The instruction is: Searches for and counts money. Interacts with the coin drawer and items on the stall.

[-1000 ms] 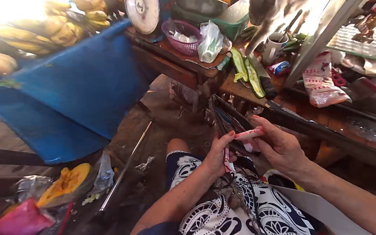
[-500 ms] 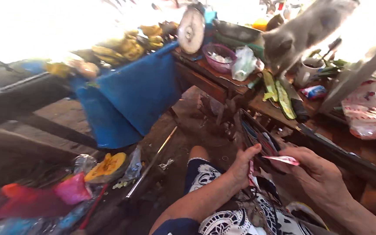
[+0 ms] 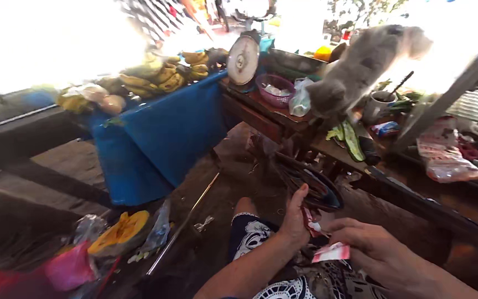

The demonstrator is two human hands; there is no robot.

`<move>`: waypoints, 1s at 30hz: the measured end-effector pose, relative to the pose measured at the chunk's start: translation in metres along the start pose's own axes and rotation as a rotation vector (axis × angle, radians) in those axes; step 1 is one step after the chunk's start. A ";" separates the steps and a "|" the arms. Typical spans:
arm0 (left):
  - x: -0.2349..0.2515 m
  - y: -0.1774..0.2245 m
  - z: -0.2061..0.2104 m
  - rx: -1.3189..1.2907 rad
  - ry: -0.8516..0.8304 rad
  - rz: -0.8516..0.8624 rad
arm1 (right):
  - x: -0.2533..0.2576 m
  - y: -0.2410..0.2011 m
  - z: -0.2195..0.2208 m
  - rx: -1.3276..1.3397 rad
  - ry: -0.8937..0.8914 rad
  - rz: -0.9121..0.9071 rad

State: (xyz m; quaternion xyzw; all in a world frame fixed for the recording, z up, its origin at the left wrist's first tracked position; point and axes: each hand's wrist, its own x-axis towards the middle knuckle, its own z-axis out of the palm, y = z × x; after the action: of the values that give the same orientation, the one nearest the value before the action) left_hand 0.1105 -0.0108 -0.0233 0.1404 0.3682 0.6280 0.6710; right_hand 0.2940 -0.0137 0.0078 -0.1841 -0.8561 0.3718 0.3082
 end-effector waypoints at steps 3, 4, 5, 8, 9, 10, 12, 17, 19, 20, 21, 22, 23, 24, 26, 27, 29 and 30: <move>-0.003 0.000 0.011 -0.041 -0.004 0.044 | 0.003 0.001 0.007 -0.020 -0.107 0.063; -0.003 -0.001 0.014 -0.051 0.016 0.059 | 0.005 0.001 0.009 -0.001 -0.141 0.082; -0.004 -0.001 0.016 -0.045 0.035 0.064 | 0.008 0.000 0.011 0.015 -0.172 0.104; -0.005 -0.005 0.021 -0.024 0.063 0.079 | 0.010 0.002 0.013 -0.019 -0.178 0.147; -0.004 -0.006 0.022 -0.027 0.051 0.082 | 0.011 0.004 0.012 -0.064 -0.162 0.152; -0.005 -0.007 0.022 -0.020 0.035 0.074 | 0.010 0.005 0.012 -0.112 -0.147 0.155; -0.008 -0.005 0.023 -0.001 0.004 0.049 | 0.009 0.009 0.013 -0.183 -0.117 0.150; -0.005 -0.003 0.019 -0.028 -0.058 0.023 | 0.013 0.012 0.012 -0.249 -0.077 0.143; -0.003 -0.003 0.019 -0.028 -0.055 0.022 | 0.016 0.011 0.011 -0.302 -0.075 0.126; -0.004 -0.003 0.018 -0.030 -0.070 0.021 | 0.016 0.010 0.011 -0.325 -0.077 0.120; -0.004 -0.003 0.018 -0.031 -0.086 0.027 | 0.016 0.011 0.011 -0.348 -0.067 0.110; -0.004 -0.003 0.017 -0.035 -0.099 0.041 | 0.016 0.013 0.012 -0.375 -0.044 0.096; -0.004 -0.004 0.017 -0.039 -0.107 0.052 | 0.016 0.015 0.013 -0.409 -0.014 0.079; -0.005 -0.004 0.016 -0.038 -0.123 0.048 | 0.017 0.017 0.014 -0.448 0.012 0.061; -0.006 -0.005 0.017 -0.016 -0.121 0.041 | 0.018 0.014 0.014 -0.516 -0.004 0.058; -0.006 -0.005 0.016 0.005 -0.123 0.040 | 0.019 0.012 0.013 -0.536 -0.025 0.062; -0.006 -0.006 0.015 0.045 -0.124 0.043 | 0.020 0.011 0.012 -0.544 -0.044 0.071; -0.007 -0.007 0.015 0.056 -0.116 0.043 | 0.019 0.012 0.012 -0.540 -0.040 0.076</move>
State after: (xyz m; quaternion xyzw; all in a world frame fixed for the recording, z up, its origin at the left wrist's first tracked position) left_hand 0.1261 -0.0148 -0.0155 0.2031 0.3429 0.6225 0.6735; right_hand 0.2732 -0.0022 -0.0001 -0.2843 -0.9226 0.1448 0.2167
